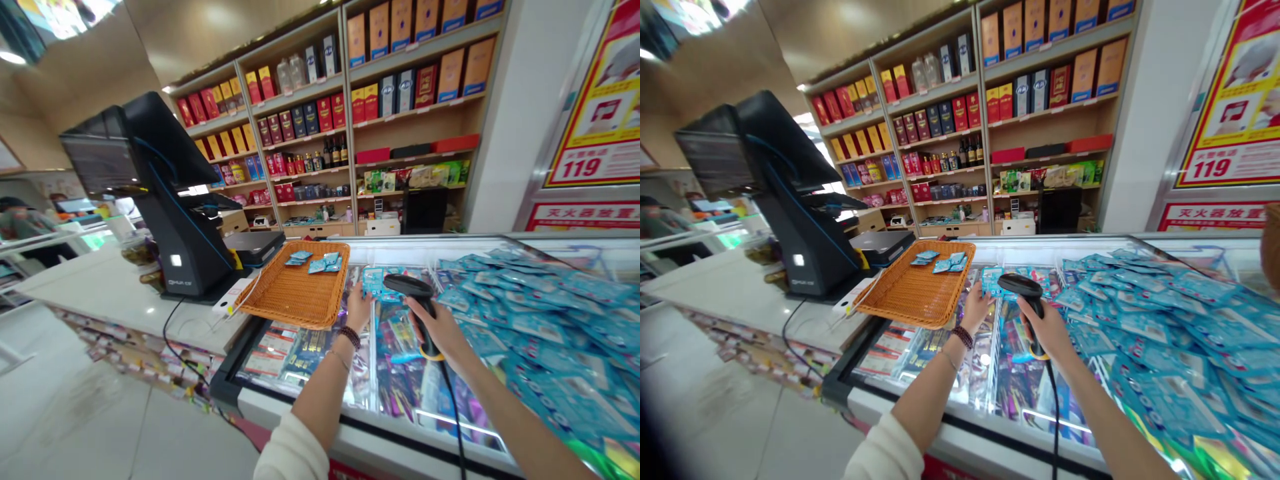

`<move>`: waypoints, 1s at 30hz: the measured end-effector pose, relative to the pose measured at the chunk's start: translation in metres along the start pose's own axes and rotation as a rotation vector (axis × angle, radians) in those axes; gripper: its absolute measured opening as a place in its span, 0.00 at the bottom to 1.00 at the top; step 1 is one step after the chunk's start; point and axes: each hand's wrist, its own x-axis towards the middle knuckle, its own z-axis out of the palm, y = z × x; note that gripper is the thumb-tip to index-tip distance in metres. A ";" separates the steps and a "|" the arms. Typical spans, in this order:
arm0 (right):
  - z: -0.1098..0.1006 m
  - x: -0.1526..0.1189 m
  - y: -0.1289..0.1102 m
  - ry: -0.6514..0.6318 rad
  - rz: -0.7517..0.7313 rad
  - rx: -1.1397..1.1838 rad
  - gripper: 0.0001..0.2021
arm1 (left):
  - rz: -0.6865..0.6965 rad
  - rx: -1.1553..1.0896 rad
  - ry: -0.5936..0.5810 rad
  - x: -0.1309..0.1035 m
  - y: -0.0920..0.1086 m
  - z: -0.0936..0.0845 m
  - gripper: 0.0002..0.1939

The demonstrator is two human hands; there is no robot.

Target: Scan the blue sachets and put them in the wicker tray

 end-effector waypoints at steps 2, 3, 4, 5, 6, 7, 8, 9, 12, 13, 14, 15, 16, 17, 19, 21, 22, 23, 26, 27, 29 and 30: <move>0.003 -0.003 -0.002 -0.002 0.004 -0.030 0.27 | 0.006 0.013 -0.003 0.001 -0.002 0.000 0.08; 0.003 -0.004 -0.003 -0.005 0.011 -0.037 0.28 | 0.008 0.013 -0.005 0.000 -0.002 0.000 0.08; 0.004 -0.005 -0.003 -0.007 0.018 -0.041 0.28 | 0.008 0.009 -0.006 0.000 -0.002 0.001 0.08; 0.004 -0.006 -0.003 -0.010 0.023 -0.042 0.28 | 0.006 0.005 -0.010 0.000 -0.002 0.001 0.09; 0.004 -0.005 -0.002 -0.013 0.026 -0.043 0.28 | 0.001 0.001 -0.016 -0.001 -0.001 0.000 0.09; 0.003 -0.005 -0.001 -0.014 0.026 -0.046 0.28 | -0.003 0.001 -0.021 -0.001 0.000 0.000 0.10; 0.003 -0.005 0.000 -0.014 0.024 -0.047 0.28 | -0.005 0.002 -0.025 -0.001 0.001 0.000 0.11; 0.002 -0.004 0.001 -0.014 0.021 -0.048 0.28 | -0.004 0.003 -0.025 -0.002 0.002 0.000 0.11; 0.002 -0.003 0.004 -0.011 0.014 -0.047 0.27 | 0.002 0.007 -0.013 -0.002 0.004 0.000 0.12; 0.001 -0.003 0.004 -0.012 0.013 -0.045 0.28 | 0.001 0.009 -0.010 -0.002 0.004 0.000 0.12; 0.002 -0.003 0.003 -0.014 0.015 -0.044 0.28 | -0.001 0.013 -0.010 -0.002 0.004 0.000 0.12; 0.002 -0.004 0.003 -0.016 0.017 -0.045 0.28 | -0.002 0.018 -0.012 -0.003 0.005 0.000 0.11; 0.002 -0.004 0.002 -0.016 0.018 -0.046 0.28 | -0.002 0.023 -0.011 -0.003 0.005 0.000 0.11; 0.002 -0.005 0.001 -0.016 0.018 -0.048 0.28 | -0.001 0.026 -0.007 -0.003 0.006 0.000 0.11; 0.003 -0.006 -0.001 -0.011 0.016 -0.054 0.28 | 0.002 0.023 0.006 -0.003 0.006 0.001 0.11; 0.004 -0.006 -0.001 -0.009 0.017 -0.054 0.28 | 0.001 0.006 0.014 -0.003 0.007 0.002 0.12; 0.004 -0.005 -0.001 -0.009 0.020 -0.049 0.28 | -0.007 -0.007 0.019 -0.003 0.007 0.002 0.13; 0.004 -0.004 0.001 -0.010 0.023 -0.039 0.28 | -0.019 -0.021 0.027 -0.003 0.007 0.003 0.14; -0.002 0.001 0.004 -0.011 0.023 -0.006 0.28 | -0.084 -0.054 0.077 -0.001 0.007 0.005 0.16; -0.007 0.003 0.004 0.002 0.021 0.004 0.28 | -0.111 -0.053 0.098 0.000 0.007 0.005 0.15; -0.022 0.007 0.001 0.039 0.022 0.007 0.28 | -0.145 -0.048 0.140 0.003 0.008 0.005 0.12; -0.032 0.008 -0.003 0.065 0.024 0.004 0.28 | -0.142 -0.053 0.156 0.005 0.009 0.005 0.12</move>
